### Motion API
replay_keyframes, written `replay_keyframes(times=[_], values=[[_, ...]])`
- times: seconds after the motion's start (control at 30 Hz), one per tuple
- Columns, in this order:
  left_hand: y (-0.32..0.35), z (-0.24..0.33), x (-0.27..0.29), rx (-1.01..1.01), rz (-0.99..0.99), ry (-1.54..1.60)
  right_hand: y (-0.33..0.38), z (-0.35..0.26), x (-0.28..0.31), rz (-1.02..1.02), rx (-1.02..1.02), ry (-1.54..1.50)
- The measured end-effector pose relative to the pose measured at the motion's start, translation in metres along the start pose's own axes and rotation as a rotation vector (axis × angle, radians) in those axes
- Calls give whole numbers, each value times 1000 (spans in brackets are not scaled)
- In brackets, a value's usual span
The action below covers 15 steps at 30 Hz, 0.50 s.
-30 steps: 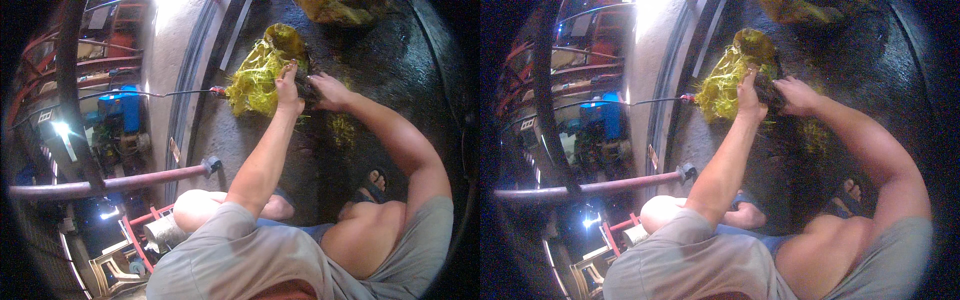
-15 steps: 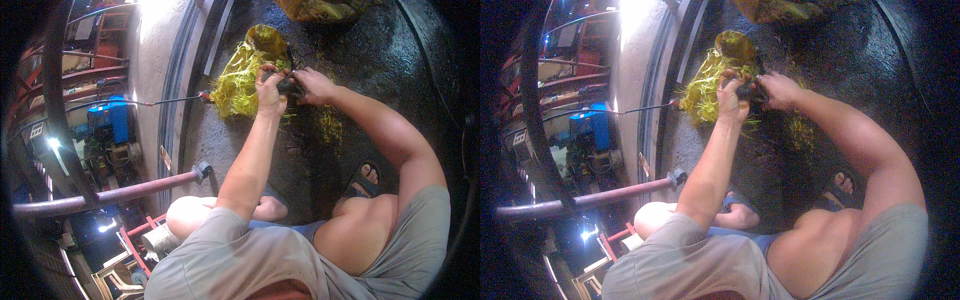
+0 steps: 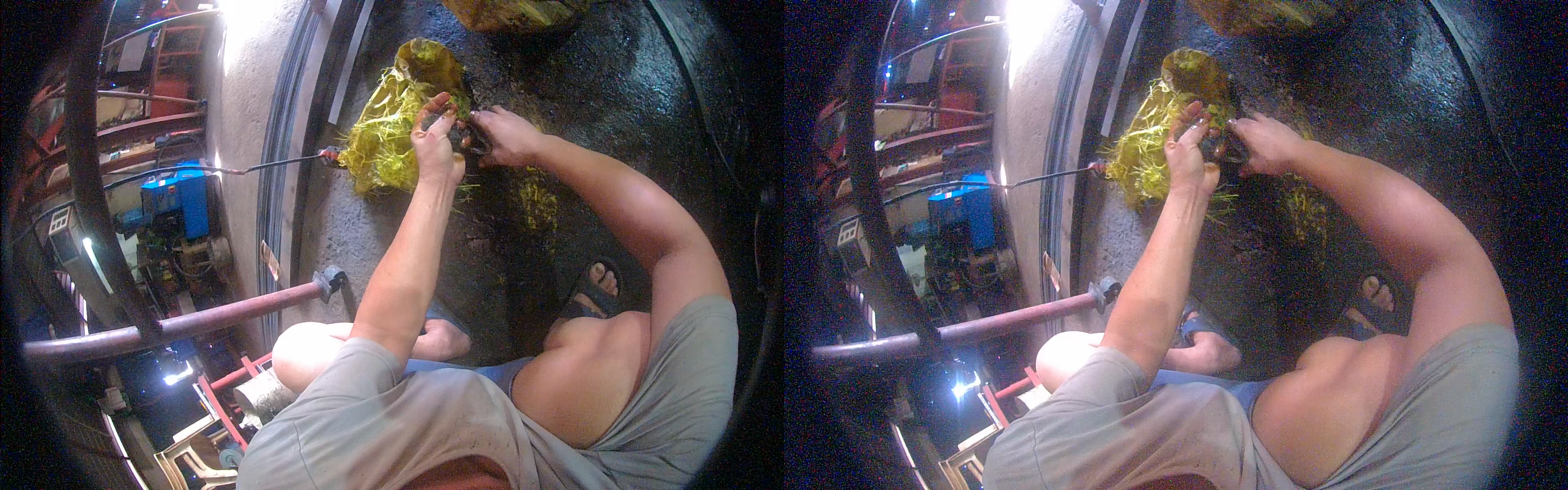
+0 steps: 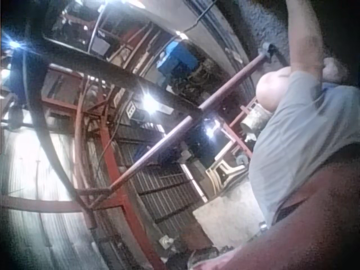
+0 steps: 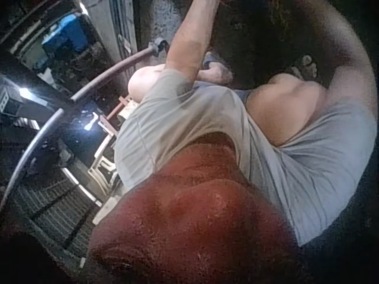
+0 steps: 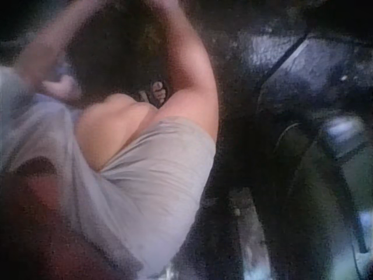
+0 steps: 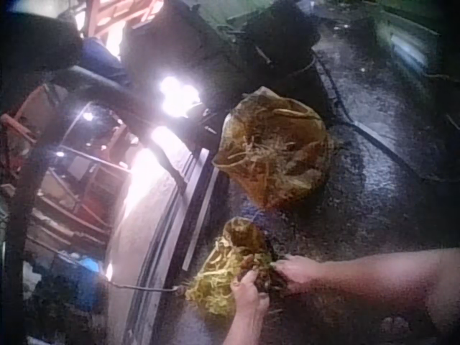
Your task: The person squats on a wet concrete floor and uses their hands to gather and squeeze a yellow fibrous material. They repeatedly pick up clumps of the material, wring it out, and place it into a yellow sack. The person moves around the floor to collect scattered debris.
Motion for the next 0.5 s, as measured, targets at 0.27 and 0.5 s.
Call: replay_keyframes(times=[0.27,0.5], values=[[-5,-2,2,-34,26,-52,1,3,-3,18,2,5],[-14,-9,0,-84,72,-61,-1,3,-7,47,63,13]])
Point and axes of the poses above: each hand's wrist, its own y-axis away from the middle knuckle, its own x-axis out of the back of the hand, z = x × y, the point moved 4 cm from there along -y, towards the middle knuckle, and after that the axes turned 4 degrees about y, right-handed, at the moved point
